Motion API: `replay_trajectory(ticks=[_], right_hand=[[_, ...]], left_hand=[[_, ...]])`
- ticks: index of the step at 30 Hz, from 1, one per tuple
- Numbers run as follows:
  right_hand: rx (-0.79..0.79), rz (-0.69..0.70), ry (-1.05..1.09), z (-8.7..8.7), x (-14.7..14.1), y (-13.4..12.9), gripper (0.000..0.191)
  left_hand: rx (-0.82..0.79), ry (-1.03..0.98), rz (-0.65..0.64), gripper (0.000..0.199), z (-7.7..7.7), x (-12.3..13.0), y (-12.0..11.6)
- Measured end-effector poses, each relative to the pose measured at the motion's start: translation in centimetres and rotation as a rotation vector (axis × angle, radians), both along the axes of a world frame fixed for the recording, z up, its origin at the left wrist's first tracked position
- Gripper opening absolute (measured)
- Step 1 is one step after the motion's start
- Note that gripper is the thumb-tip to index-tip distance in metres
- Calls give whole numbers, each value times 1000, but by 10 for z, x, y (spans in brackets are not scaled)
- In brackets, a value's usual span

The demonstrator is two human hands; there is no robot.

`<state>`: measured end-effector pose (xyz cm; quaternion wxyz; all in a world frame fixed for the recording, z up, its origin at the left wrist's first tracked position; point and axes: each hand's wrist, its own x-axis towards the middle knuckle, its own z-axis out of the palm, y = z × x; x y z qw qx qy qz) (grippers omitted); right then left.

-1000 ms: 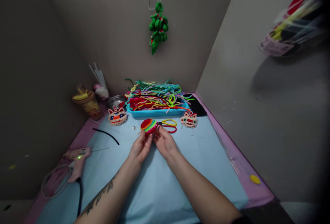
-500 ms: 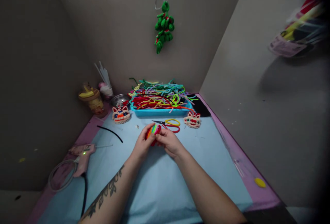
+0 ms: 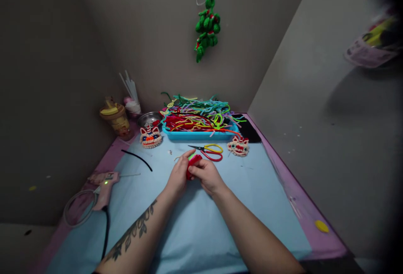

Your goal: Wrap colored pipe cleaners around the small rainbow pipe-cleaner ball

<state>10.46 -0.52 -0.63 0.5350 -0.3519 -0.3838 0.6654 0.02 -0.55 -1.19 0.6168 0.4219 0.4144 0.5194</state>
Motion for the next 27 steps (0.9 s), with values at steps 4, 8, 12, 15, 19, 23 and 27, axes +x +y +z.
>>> replay_trajectory(ticks=[4,8,12,15,19,23,27], right_hand=[[-23,-26,-15,-1,0,0,22],[25,-2,-19,-2,2,0,17],[83,14,-128,-5,1,0,12],[70,0,-178,-7,0,1,11],[143,77,-224,-5,6,0,10],[209,248,-344,0,15,0,14],[219,180,-248,-1,16,2,23]], left_hand=[[-23,-50,-30,54,1,0,0],[-52,-120,-2,57,4,0,0],[-62,-149,32,70,8,3,-2],[-93,-145,14,78,10,4,-3],[-128,-202,-25,75,14,-5,0],[-93,-154,-200,69,15,-18,2],[10,-86,-129,66,14,-21,4]])
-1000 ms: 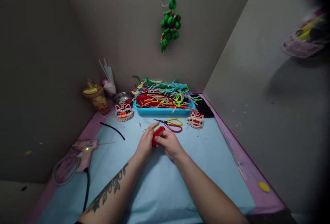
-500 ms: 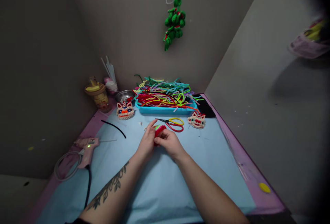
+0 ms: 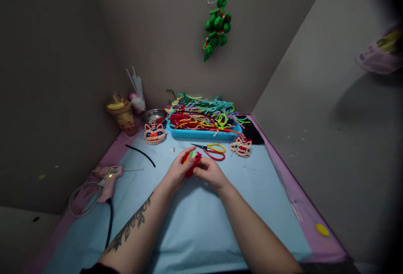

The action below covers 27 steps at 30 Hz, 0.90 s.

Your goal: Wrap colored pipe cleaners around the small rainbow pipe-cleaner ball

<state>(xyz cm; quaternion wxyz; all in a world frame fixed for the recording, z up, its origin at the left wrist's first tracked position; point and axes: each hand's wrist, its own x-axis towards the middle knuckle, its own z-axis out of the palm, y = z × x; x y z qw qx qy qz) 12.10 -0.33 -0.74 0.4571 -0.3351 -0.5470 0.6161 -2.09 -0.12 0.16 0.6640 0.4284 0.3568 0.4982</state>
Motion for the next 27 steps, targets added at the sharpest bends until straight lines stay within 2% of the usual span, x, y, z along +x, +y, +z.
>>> replay_trajectory(ticks=[5,12,18,23,27], right_hand=[[-66,-216,138,-3,-8,1,29],[-64,-324,145,-4,-14,-3,31],[-51,-272,165,-1,-12,-2,28],[-201,-155,252,10,-11,-4,32],[-310,-80,300,13,-10,-5,34]], left_hand=[[204,113,163,66,-1,1,3],[273,179,224,64,-1,1,3],[250,181,206,55,0,0,5],[226,111,203,51,-1,-1,6],[278,133,178,52,-1,-1,5]])
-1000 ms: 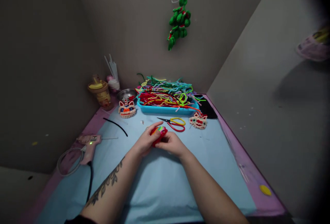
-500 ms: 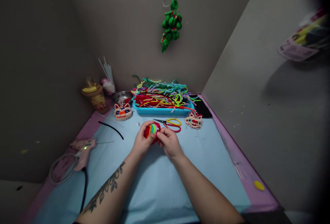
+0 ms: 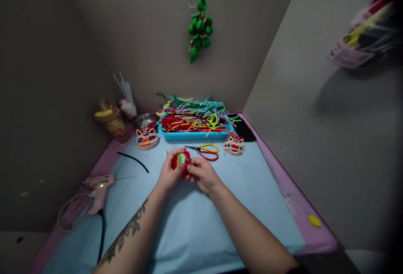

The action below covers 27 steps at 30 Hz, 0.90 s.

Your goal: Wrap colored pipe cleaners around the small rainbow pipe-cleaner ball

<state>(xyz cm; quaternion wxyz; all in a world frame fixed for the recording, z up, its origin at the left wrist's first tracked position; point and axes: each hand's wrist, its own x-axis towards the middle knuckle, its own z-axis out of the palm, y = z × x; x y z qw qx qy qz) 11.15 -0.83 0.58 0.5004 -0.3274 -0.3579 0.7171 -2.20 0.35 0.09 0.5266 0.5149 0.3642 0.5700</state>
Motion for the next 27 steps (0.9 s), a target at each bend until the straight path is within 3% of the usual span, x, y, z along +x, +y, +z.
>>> replay_trajectory(ticks=[5,16,27], right_hand=[[-11,10,27,-1,-1,-1,33],[127,-173,29,-2,-10,-6,31],[38,20,65,-3,-5,-4,39]], left_hand=[[53,42,-9,51,3,0,-2],[89,65,45,52,1,5,-6],[63,40,-83,40,-9,-4,1]])
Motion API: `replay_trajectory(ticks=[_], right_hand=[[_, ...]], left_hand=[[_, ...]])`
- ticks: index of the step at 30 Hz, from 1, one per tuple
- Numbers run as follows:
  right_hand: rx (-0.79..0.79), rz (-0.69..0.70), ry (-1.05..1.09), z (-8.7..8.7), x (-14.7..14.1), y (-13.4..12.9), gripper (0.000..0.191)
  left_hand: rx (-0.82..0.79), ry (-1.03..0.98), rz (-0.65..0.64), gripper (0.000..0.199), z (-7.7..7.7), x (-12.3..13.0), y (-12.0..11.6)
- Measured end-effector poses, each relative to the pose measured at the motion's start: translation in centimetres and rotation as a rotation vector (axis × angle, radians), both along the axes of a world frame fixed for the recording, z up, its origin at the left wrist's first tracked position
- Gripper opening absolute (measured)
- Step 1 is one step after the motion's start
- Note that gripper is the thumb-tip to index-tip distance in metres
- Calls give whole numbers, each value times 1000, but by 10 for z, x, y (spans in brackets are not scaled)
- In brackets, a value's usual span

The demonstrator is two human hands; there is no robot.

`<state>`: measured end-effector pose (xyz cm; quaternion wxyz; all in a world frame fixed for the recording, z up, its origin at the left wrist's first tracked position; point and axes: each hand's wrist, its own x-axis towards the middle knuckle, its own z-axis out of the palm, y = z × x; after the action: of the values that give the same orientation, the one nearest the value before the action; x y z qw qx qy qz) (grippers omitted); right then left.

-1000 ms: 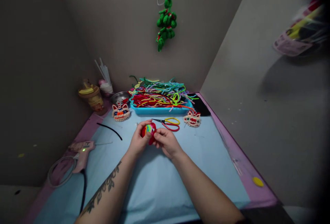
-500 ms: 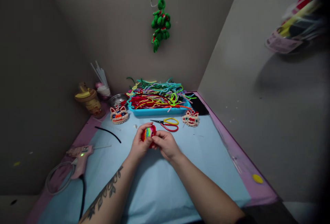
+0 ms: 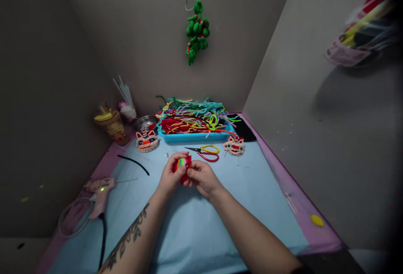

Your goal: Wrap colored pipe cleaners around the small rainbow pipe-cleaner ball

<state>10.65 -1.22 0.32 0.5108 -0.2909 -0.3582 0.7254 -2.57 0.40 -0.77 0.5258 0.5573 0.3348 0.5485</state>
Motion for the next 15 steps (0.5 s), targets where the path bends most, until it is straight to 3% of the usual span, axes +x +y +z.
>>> replay_trajectory(ticks=[4,10,15], right_hand=[[-1,3,-1,-2,-1,0,38],[103,-132,-86,-6,-4,0,30],[99,-149,-109,-3,-3,0,30]], left_hand=[[48,62,9,42,3,0,-1],[115,131,55,44,6,2,-3],[86,125,70,41,2,4,-2]])
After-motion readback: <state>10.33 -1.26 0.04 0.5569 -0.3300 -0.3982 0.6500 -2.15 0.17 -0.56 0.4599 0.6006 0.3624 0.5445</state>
